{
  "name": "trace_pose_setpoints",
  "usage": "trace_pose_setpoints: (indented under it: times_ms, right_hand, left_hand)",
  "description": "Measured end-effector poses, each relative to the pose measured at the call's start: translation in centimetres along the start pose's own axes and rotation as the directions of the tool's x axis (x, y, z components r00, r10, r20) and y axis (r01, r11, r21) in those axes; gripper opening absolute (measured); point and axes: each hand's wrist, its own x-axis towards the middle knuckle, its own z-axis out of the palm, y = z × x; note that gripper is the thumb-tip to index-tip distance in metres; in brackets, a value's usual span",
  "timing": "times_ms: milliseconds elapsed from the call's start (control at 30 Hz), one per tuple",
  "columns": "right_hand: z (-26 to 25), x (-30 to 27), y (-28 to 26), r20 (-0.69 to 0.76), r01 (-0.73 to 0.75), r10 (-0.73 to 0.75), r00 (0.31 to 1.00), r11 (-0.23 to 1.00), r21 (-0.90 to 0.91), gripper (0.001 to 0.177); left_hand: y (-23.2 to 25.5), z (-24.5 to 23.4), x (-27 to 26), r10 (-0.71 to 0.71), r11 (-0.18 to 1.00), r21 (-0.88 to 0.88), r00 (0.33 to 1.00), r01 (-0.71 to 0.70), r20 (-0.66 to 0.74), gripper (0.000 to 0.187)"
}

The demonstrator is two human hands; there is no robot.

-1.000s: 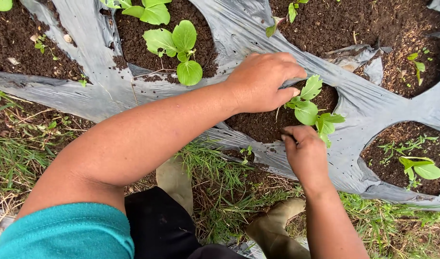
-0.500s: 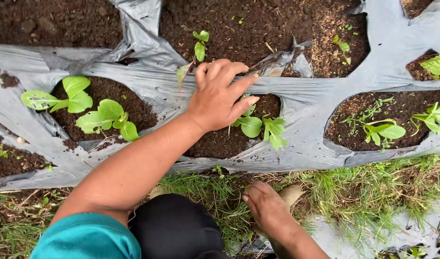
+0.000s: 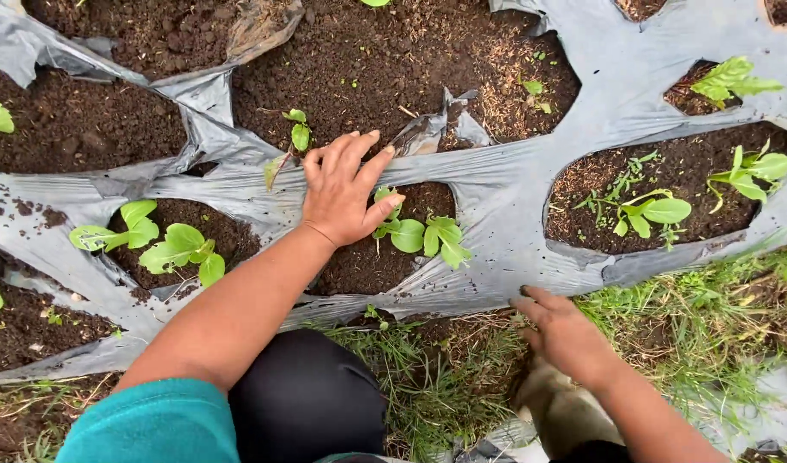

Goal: The person kneels on the ground and weeds around small green plants growing in holes in a black plastic mulch sheet. They use their hands to pull out small weeds and clear the soil around the base of the plants.

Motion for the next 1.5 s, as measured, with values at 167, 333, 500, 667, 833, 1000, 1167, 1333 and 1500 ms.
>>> trace_pose_setpoints:
  times_ms: [167,333,500,667,833,1000,1167,1333,1500]
  right_hand:
    - [-6.7,-0.7,9.0,-0.239,-0.163,0.158,0.958,0.987,-0.002,0.057]
    - [-10.3,0.8,17.9,-0.872,0.085,0.06,0.485,0.99,0.115,0.033]
    - [-11.4,10.7,27.8,-0.809,0.037,-0.204,0.551,0.975,-0.221,0.049]
    - [-11.0,14.2,28.1,-0.742,0.091,-0.38,0.553,0.912,-0.4,0.081]
    - [-9.9,16.4,28.9,-0.654,0.006,-0.4,0.643,0.856,-0.517,0.078]
    - [-9.4,16.7,27.6,-0.598,0.16,-0.456,0.659,0.862,-0.481,0.022]
    - [-11.0,15.4,30.6,-0.702,0.081,-0.505,0.502,0.836,-0.543,0.005]
    - [-16.4,9.6,32.8,-0.676,0.364,-0.378,0.632,0.916,-0.172,0.02]
    - [-12.7,12.3,29.8,-0.524,0.197,-0.364,0.77,0.917,-0.348,0.058]
  left_hand:
    - [0.7,-0.5,0.8,0.011,0.987,0.159,1.0,-0.015,0.026,0.07]
    - [1.9,-0.5,0.5,0.024,0.992,0.124,1.0,-0.026,0.02,0.075]
    - [11.0,-1.5,1.6,-0.035,0.989,0.139,0.991,0.053,-0.132,0.082]
    - [22.5,4.3,2.0,0.005,0.997,0.081,1.0,-0.003,-0.03,0.084]
    - [32.4,13.3,6.3,0.006,0.966,-0.254,0.975,0.052,0.224,0.084]
    - [37.7,19.1,9.8,-0.045,0.969,-0.214,0.94,0.123,0.339,0.074]
    - [39.6,20.0,8.8,-0.131,0.963,-0.159,0.892,0.218,0.432,0.078]
    - [41.2,21.6,8.1,-0.013,0.986,-0.139,0.864,0.096,0.503,0.067]
    - [41.8,22.3,7.2,-0.012,0.996,-0.072,0.861,0.057,0.508,0.065]
